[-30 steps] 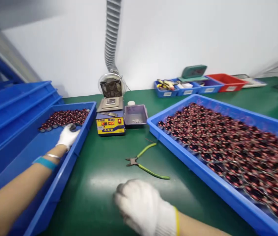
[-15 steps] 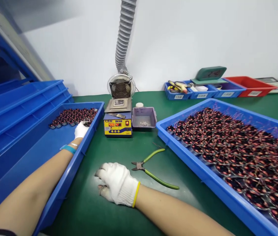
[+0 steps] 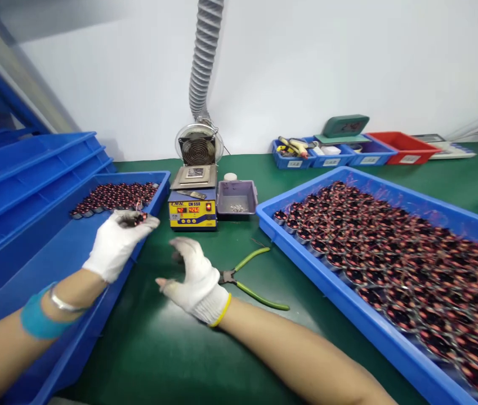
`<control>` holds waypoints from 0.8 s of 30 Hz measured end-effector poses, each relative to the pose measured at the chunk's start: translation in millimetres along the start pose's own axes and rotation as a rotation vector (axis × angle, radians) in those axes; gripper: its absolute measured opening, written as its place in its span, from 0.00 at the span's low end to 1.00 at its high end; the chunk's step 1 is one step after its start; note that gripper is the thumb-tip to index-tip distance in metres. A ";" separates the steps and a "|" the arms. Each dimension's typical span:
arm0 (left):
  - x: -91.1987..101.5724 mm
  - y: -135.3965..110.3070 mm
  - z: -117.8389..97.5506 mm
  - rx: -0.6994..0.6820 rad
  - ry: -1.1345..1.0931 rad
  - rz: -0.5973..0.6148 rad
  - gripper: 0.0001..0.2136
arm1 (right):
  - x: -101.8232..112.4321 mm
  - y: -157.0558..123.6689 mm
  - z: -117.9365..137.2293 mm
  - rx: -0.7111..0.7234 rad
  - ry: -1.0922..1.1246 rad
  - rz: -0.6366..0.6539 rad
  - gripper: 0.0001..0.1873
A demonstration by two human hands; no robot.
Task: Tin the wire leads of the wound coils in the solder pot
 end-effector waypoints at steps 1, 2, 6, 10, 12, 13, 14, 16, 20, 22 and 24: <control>-6.1 -16.1 -8.4 -0.042 -0.068 0.055 0.22 | 2.3 4.3 1.2 -0.016 0.047 -0.057 0.37; -11.4 -30.6 -14.1 -0.051 -0.100 0.081 0.22 | 4.1 8.1 1.9 -0.032 0.078 -0.099 0.36; -27.5 -61.1 -20.1 -0.042 -0.048 0.182 0.22 | 9.9 15.3 3.0 -0.067 0.098 -0.177 0.20; -26.8 -58.1 -13.4 -0.046 -0.107 0.246 0.27 | 12.7 14.7 8.5 -0.023 0.175 -0.176 0.17; -27.4 -57.1 -9.9 -0.067 -0.210 0.354 0.31 | 12.2 14.6 9.9 -0.064 0.299 -0.135 0.18; -29.0 -58.1 -8.7 -0.086 -0.263 0.427 0.32 | 11.2 14.4 9.8 -0.114 0.374 -0.105 0.20; -30.8 -59.9 -7.9 -0.110 -0.307 0.499 0.32 | 10.2 14.0 9.9 -0.170 0.443 -0.079 0.22; -33.9 -63.7 -6.6 -0.154 -0.356 0.590 0.30 | 9.0 12.3 10.7 -0.280 0.536 -0.058 0.25; -35.4 -66.2 -4.7 -0.194 -0.357 0.609 0.28 | 8.5 9.3 15.8 -0.406 0.579 -0.058 0.25; -35.2 -65.5 -3.6 -0.195 -0.348 0.602 0.27 | 8.1 9.0 17.3 -0.441 0.589 -0.052 0.26; -35.1 -64.5 -2.6 -0.216 -0.342 0.594 0.26 | 8.3 9.1 16.9 -0.456 0.591 -0.057 0.27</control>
Point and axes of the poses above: each hand's wrist, its own y-axis towards the middle knuckle, its own x-axis out of the back of the hand, z = x × y, the point moved 4 cm from there along y, towards the middle knuckle, and after that the axes turned 15 degrees about y, right-handed, at the moved point
